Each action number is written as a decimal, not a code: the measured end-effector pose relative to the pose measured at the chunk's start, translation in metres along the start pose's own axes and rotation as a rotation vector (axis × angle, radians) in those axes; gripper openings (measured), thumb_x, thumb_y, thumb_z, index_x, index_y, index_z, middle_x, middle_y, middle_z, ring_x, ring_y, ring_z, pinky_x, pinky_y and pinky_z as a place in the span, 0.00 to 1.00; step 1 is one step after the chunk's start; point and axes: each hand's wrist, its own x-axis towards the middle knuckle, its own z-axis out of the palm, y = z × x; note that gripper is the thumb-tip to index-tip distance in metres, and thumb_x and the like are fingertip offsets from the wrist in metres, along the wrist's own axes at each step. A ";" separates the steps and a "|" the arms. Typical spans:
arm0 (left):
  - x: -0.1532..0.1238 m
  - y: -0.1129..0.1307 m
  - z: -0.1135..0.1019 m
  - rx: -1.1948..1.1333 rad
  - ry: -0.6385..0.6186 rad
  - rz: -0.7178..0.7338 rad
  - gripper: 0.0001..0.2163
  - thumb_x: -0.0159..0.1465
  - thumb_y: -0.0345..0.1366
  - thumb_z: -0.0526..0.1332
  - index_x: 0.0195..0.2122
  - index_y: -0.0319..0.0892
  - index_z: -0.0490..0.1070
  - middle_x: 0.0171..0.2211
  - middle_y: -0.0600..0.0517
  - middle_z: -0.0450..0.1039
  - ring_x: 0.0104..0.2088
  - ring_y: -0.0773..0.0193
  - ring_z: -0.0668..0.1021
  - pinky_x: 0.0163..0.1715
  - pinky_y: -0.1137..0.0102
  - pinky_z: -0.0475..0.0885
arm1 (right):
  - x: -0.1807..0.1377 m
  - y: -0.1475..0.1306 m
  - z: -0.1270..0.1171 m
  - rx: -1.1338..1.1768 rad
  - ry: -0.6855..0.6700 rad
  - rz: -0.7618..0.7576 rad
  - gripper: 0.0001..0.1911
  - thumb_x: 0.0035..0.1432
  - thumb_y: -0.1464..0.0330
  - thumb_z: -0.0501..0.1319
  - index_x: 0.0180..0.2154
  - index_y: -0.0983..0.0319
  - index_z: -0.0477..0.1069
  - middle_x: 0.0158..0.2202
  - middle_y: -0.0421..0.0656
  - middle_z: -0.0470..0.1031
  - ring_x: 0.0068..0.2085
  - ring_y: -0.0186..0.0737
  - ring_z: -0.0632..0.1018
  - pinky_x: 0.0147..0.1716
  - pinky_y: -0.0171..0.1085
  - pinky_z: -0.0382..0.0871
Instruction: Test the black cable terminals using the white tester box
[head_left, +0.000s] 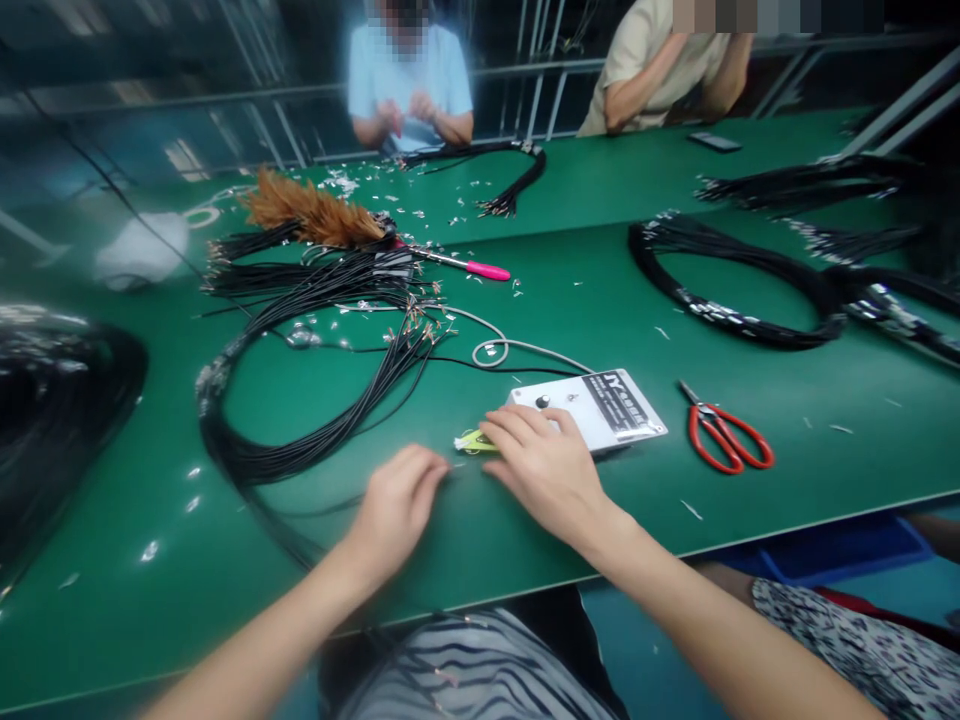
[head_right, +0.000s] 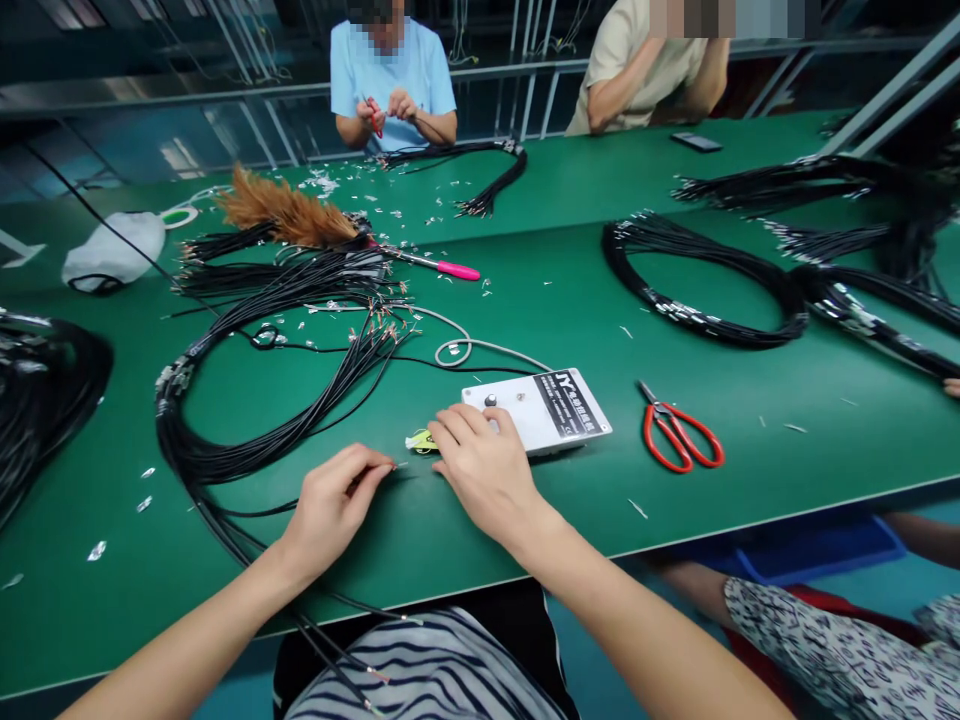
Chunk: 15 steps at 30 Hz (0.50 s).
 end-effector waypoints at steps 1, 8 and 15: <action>0.004 0.000 -0.001 0.006 0.008 -0.010 0.09 0.70 0.31 0.54 0.35 0.42 0.72 0.32 0.50 0.74 0.34 0.62 0.76 0.37 0.70 0.70 | 0.004 0.002 0.002 -0.034 -0.027 0.000 0.12 0.62 0.69 0.63 0.48 0.63 0.72 0.48 0.48 0.79 0.51 0.47 0.73 0.46 0.45 0.56; 0.020 -0.007 -0.002 0.075 -0.021 -0.017 0.08 0.69 0.30 0.55 0.35 0.41 0.72 0.33 0.50 0.75 0.34 0.62 0.76 0.37 0.70 0.68 | 0.017 0.007 0.010 -0.107 -0.070 -0.042 0.08 0.61 0.77 0.59 0.30 0.61 0.70 0.31 0.42 0.77 0.39 0.43 0.72 0.44 0.45 0.53; 0.024 -0.008 0.004 0.113 -0.073 -0.019 0.08 0.69 0.29 0.54 0.34 0.41 0.72 0.32 0.50 0.73 0.34 0.63 0.75 0.37 0.70 0.68 | 0.019 0.008 0.010 -0.082 -0.046 -0.036 0.08 0.61 0.77 0.59 0.29 0.61 0.69 0.31 0.41 0.77 0.38 0.42 0.72 0.48 0.46 0.51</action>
